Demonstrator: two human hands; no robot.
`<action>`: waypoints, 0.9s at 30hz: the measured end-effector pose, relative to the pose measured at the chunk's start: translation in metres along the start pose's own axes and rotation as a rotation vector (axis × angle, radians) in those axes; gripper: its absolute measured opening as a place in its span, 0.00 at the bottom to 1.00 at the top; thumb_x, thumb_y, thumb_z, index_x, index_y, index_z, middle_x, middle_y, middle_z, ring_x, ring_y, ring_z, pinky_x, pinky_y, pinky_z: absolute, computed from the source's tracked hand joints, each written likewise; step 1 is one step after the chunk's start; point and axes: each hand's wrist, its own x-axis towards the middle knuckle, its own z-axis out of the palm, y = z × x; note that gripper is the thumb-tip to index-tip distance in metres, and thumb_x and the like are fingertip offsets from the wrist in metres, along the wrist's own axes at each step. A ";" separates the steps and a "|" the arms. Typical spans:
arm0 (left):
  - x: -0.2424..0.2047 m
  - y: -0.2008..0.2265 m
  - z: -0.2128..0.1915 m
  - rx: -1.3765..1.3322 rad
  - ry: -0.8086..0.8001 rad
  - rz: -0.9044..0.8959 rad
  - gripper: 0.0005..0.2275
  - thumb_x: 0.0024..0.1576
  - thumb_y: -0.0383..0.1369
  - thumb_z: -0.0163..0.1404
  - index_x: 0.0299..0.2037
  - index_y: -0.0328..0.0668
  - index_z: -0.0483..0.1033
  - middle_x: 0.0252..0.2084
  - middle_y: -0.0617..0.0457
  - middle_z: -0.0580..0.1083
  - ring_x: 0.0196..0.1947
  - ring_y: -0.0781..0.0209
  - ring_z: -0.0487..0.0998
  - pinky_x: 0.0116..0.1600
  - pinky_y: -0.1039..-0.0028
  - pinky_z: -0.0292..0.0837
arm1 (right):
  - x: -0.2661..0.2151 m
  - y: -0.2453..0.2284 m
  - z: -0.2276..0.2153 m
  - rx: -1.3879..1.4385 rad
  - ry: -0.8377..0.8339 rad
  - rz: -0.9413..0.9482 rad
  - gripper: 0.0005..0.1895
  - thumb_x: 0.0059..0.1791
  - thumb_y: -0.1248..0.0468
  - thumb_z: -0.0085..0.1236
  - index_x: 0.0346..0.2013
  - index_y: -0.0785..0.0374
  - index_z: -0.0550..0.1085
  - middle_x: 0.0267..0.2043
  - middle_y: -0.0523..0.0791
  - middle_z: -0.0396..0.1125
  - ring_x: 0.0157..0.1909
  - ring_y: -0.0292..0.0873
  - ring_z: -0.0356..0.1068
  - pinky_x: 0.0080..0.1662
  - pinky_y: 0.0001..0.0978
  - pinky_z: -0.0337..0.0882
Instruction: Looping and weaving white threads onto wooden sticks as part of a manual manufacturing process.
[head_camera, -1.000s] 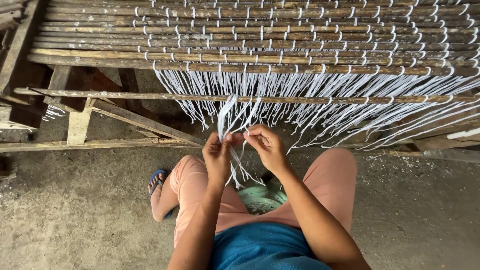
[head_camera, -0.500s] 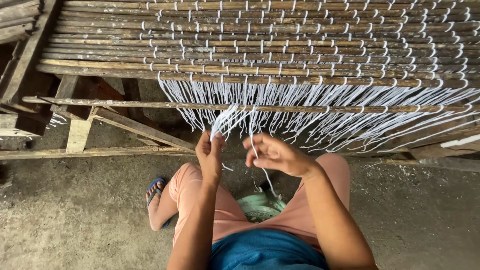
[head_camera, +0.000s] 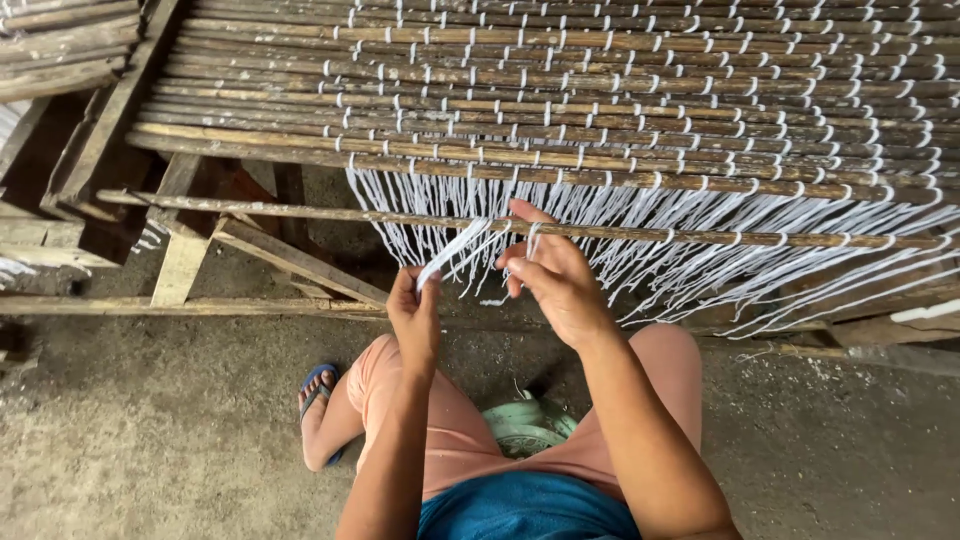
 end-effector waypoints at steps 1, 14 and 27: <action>-0.004 0.000 0.001 0.007 -0.030 -0.013 0.04 0.61 0.26 0.54 0.33 0.39 0.76 0.20 0.56 0.67 0.26 0.69 0.61 0.35 0.80 0.59 | 0.002 -0.012 0.011 -0.012 -0.061 0.051 0.33 0.49 0.72 0.54 0.69 0.70 0.58 0.46 0.51 0.64 0.37 0.42 0.68 0.29 0.24 0.71; -0.015 -0.007 0.011 0.183 -0.106 -0.045 0.14 0.67 0.34 0.48 0.34 0.38 0.84 0.38 0.44 0.81 0.55 0.53 0.78 0.65 0.61 0.65 | -0.006 0.030 -0.058 0.292 0.147 0.231 0.21 0.55 0.47 0.49 0.48 0.63 0.68 0.33 0.39 0.52 0.28 0.28 0.51 0.21 0.14 0.50; -0.015 -0.032 0.008 0.131 -0.135 0.006 0.09 0.66 0.29 0.49 0.36 0.33 0.80 0.48 0.40 0.81 0.55 0.49 0.78 0.63 0.57 0.66 | -0.003 0.054 -0.068 -0.071 0.221 0.089 0.33 0.57 0.34 0.27 0.39 0.60 0.67 0.29 0.38 0.50 0.24 0.27 0.47 0.20 0.12 0.47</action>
